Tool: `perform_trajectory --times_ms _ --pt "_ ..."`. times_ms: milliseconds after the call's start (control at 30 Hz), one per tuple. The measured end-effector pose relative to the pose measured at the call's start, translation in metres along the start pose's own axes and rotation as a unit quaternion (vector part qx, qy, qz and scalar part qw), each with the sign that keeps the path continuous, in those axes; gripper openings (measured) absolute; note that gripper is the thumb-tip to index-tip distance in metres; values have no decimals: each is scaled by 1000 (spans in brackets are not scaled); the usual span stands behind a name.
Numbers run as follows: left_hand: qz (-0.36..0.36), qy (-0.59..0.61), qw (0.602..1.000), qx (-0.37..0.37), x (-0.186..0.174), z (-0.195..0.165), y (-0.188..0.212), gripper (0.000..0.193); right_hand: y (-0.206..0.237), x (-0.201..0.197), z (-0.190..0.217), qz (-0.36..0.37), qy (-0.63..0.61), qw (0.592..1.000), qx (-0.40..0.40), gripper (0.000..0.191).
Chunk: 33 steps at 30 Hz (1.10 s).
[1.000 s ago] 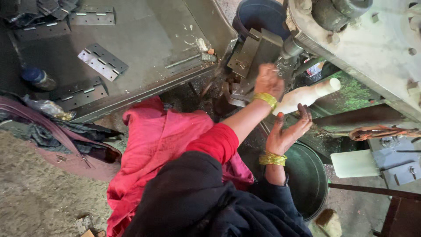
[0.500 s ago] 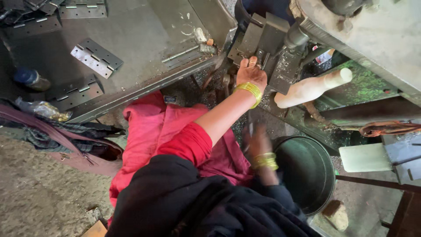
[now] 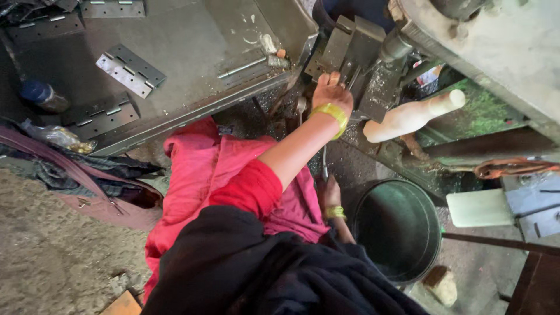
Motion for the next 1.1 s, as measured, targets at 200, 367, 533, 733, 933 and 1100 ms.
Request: perform_trajectory --times_ms 200,367,533,733,933,1100 --pt "-142 -7 990 -15 -7 -6 -16 23 0 -9 -23 45 -28 998 43 30" --pt "-195 -9 980 -34 10 -15 -42 24 -5 -3 -23 58 37 998 0 37" --pt "-174 8 983 -53 26 -7 -54 26 -6 18 -24 1 -124 990 66 43" --pt "-158 7 987 -5 10 -17 -63 28 -1 0 -23 99 116 983 -102 34" --pt "-231 19 971 -51 -1 -11 -63 29 3 15 -24 0 -93 994 51 43" --pt "-181 11 982 -54 -1 -11 -91 30 -4 -12 -29 66 97 993 -8 37"
Point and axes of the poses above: each hand's wrist, its own y-axis away from the middle knuckle, its own x-axis out of the palm, z = x × y, the point moved 8 cm from there along -y, towards the middle knuckle, and after that the axes turned 7 degrees about -x, right-handed, at the moved point
